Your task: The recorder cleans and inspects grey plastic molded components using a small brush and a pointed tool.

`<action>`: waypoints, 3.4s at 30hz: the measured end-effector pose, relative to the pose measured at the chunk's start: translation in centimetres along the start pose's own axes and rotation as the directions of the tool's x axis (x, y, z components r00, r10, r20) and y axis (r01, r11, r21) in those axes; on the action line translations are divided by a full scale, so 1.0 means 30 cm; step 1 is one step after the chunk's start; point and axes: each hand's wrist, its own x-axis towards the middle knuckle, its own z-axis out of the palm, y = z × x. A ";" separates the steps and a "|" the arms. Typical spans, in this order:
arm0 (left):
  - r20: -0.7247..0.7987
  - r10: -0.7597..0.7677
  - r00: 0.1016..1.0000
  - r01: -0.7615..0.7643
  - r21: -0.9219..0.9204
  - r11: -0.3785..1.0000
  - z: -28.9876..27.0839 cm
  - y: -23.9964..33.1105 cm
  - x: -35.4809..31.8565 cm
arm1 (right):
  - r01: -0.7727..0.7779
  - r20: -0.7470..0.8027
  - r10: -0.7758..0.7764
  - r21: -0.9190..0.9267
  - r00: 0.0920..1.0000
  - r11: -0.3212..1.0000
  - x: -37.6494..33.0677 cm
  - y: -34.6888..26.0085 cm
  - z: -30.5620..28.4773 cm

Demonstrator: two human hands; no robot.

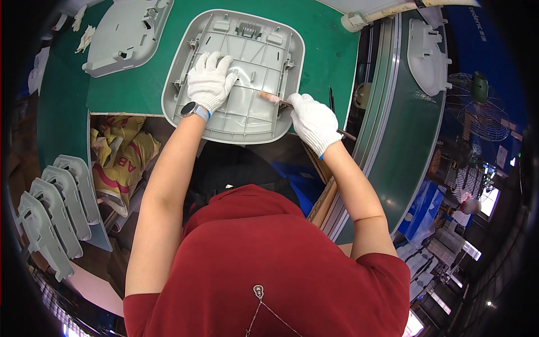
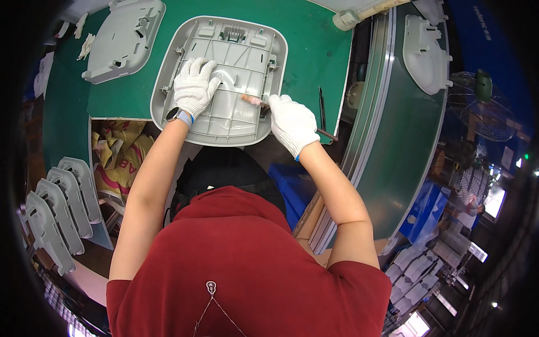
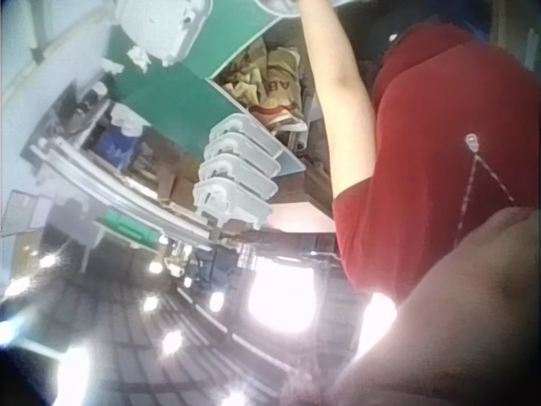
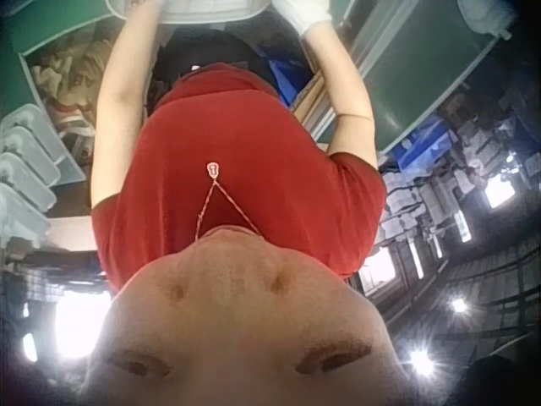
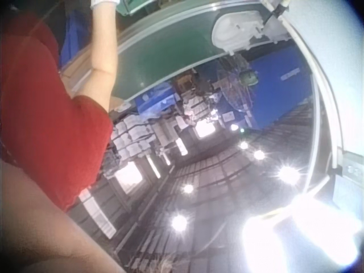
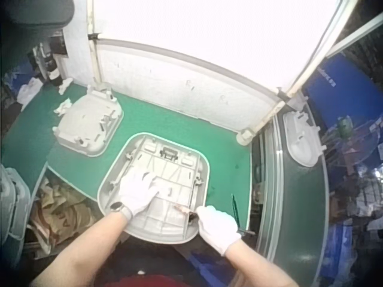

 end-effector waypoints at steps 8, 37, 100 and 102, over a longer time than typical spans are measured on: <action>0.003 0.006 1.000 -0.006 0.000 1.000 -0.009 0.003 0.001 | -0.037 0.082 0.034 0.030 0.996 0.999 -0.005 -0.002 -0.013; 0.013 0.017 1.000 -0.016 -0.008 1.000 0.005 -0.006 0.004 | -0.188 -0.051 0.190 0.042 0.980 0.981 0.118 -0.041 -0.027; 0.206 -0.053 0.977 0.111 -0.281 0.953 -0.072 0.022 -0.043 | -0.406 -0.107 0.612 0.657 0.783 0.635 -0.122 0.355 0.509; 0.263 0.008 0.965 0.100 -0.396 0.913 -0.106 -0.012 -0.065 | -0.442 -0.005 0.658 0.736 0.753 0.513 -0.138 0.355 0.560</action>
